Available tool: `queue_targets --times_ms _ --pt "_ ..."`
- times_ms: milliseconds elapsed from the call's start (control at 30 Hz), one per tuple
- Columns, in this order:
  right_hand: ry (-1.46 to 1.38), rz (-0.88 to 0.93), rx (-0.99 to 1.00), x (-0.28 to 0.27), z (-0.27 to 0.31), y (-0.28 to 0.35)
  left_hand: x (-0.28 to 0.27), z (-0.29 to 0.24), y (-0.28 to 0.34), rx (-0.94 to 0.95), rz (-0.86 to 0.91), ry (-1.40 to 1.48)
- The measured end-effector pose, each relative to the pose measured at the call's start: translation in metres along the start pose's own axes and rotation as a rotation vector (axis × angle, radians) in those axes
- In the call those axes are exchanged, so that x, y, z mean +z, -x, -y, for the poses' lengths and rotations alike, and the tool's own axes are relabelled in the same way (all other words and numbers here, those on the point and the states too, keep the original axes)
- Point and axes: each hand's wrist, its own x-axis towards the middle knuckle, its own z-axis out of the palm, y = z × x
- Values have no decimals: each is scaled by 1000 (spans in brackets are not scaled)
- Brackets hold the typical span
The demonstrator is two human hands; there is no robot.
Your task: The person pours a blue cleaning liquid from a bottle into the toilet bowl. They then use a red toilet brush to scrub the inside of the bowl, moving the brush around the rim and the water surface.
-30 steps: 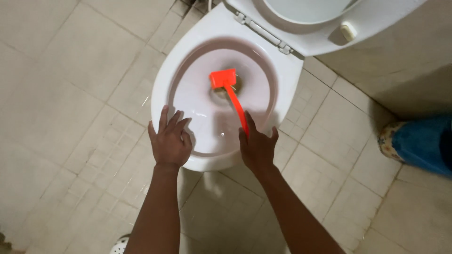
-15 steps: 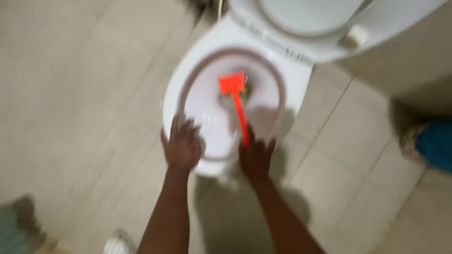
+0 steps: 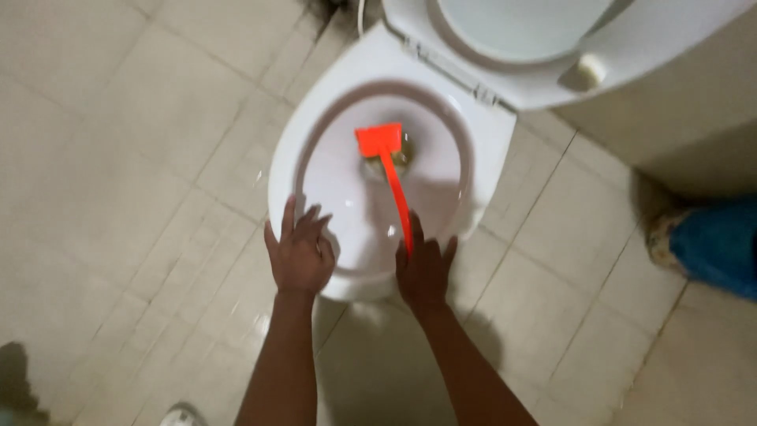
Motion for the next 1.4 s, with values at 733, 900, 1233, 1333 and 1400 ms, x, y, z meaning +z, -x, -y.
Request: queue_targets --times_ms 733,900,1233,1333,1400 --pt "90 76 54 -20 9 -3 9 -3 5 -41 -40 114" --pt "85 69 61 -17 7 -7 13 -3 2 -54 -48 109" --pt "83 91 62 -16 6 -5 12 -2 2 -49 -18 77" --pt "103 66 72 -12 6 -7 8 -3 -2 -31 71 38" --pt "121 76 83 -13 7 -8 8 -6 0 -69 138 50"
